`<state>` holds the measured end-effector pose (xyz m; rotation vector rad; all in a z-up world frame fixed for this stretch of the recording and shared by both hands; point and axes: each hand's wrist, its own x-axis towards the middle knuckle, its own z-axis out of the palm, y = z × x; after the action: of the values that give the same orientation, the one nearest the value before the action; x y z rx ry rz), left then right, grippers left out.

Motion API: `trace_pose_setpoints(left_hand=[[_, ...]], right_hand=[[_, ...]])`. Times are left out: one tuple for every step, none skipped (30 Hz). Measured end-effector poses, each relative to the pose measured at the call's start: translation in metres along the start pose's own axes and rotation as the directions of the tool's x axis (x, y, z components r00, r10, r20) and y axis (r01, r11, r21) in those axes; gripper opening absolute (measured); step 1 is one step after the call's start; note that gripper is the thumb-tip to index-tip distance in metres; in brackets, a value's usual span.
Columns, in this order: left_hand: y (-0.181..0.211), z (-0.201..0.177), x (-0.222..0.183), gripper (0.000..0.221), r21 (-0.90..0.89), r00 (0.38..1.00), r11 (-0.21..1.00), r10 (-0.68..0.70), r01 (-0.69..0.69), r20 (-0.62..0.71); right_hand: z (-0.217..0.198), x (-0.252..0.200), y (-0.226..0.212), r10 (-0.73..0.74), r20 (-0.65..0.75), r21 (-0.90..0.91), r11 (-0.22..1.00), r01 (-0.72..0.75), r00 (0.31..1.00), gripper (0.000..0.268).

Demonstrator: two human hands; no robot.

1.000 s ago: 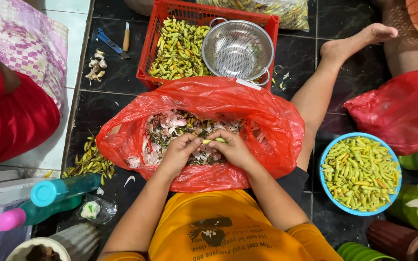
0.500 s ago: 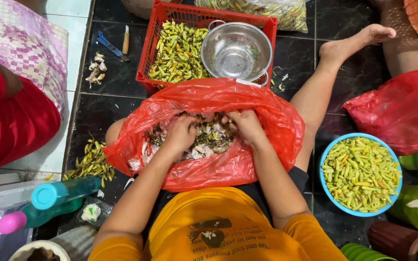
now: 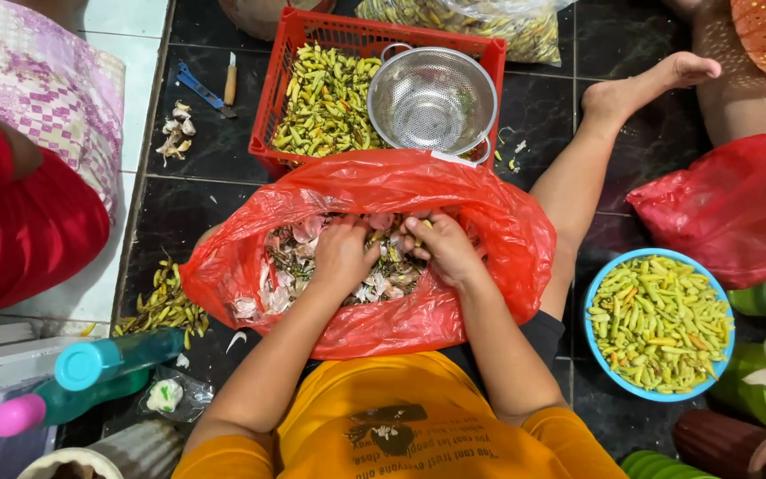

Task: Sorting green chilies from a large red plastic bag into different containers while sitting on the floor.

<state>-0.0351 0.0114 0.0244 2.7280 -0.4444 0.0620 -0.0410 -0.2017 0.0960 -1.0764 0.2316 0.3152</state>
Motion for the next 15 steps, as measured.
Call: trace_pose_setpoints(left_hand=[[0.004, -0.015, -0.003, 0.042, -0.001, 1.0, 1.0, 0.001, -0.001, -0.001], [0.008, -0.03, -0.006, 0.037, -0.155, 0.999, 0.987, -0.047, 0.048, 0.012], [0.011, -0.044, -0.009, 0.034, -0.306, 0.995, 0.947, -0.091, 0.097, 0.034], [0.015, -0.05, -0.013, 0.034, -0.307, 0.995, 0.947, -0.089, 0.095, 0.034], [0.02, -0.056, -0.018, 0.028, -0.41, 0.994, 0.905, -0.102, 0.11, 0.041], [0.023, -0.062, -0.023, 0.022, -0.509, 0.992, 0.852, -0.116, 0.124, 0.049], [0.028, -0.07, -0.027, 0.022, -0.51, 0.992, 0.851, -0.113, 0.122, 0.049], [0.031, -0.079, -0.031, 0.021, -0.562, 0.993, 0.82, -0.111, 0.109, 0.032], [0.035, -0.088, -0.034, 0.019, -0.612, 0.994, 0.785, -0.11, 0.096, 0.015], [0.038, -0.092, -0.036, 0.019, -0.613, 0.995, 0.785, -0.104, 0.089, 0.012], [0.041, -0.097, -0.038, 0.02, -0.636, 0.996, 0.769, -0.09, 0.069, -0.002], [0.044, -0.101, -0.039, 0.02, -0.658, 0.997, 0.752, -0.075, 0.045, -0.018], [0.042, -0.101, -0.04, 0.02, -0.659, 0.997, 0.752, -0.067, 0.036, -0.023], [0.041, -0.1, -0.043, 0.02, -0.689, 0.996, 0.719, -0.078, 0.088, 0.046], [0.039, -0.1, -0.045, 0.02, -0.715, 0.99, 0.685, -0.086, 0.142, 0.114]], right_hand=[[0.007, -0.005, -0.003, -0.001, 0.0, -0.001, 1.0, 0.001, 1.0, 0.018], [0.014, -0.011, -0.007, -0.015, -0.039, -0.144, 0.99, 0.009, 0.999, 0.021], [0.02, -0.017, -0.01, -0.033, -0.076, -0.284, 0.959, 0.01, 0.997, 0.024], [0.021, -0.018, -0.005, -0.035, -0.079, -0.284, 0.959, 0.011, 0.996, 0.024], [0.022, -0.019, 0.0, -0.034, -0.035, -0.339, 0.94, 0.02, 0.999, 0.026], [0.023, -0.02, 0.005, -0.03, 0.008, -0.393, 0.919, 0.031, 1.0, 0.029], [0.024, -0.021, 0.009, -0.032, 0.006, -0.394, 0.919, 0.032, 0.999, 0.029], [0.026, -0.02, 0.013, -0.032, 0.03, -0.373, 0.927, 0.041, 0.999, 0.028], [0.027, -0.02, 0.016, -0.032, 0.054, -0.351, 0.935, 0.049, 0.998, 0.027], [0.029, -0.023, 0.014, -0.038, 0.052, -0.351, 0.935, 0.053, 0.998, 0.027], [0.03, -0.025, 0.011, -0.011, 0.083, -0.323, 0.946, 0.037, 0.997, 0.03], [0.032, -0.027, 0.007, 0.012, 0.115, -0.297, 0.955, 0.023, 0.993, 0.034], [0.031, -0.028, 0.007, 0.003, 0.112, -0.298, 0.954, 0.03, 0.994, 0.034], [0.03, -0.03, 0.008, 0.042, 0.114, -0.281, 0.96, -0.008, 0.993, 0.033], [0.029, -0.032, 0.009, 0.08, 0.117, -0.264, 0.963, -0.046, 0.99, 0.032]])
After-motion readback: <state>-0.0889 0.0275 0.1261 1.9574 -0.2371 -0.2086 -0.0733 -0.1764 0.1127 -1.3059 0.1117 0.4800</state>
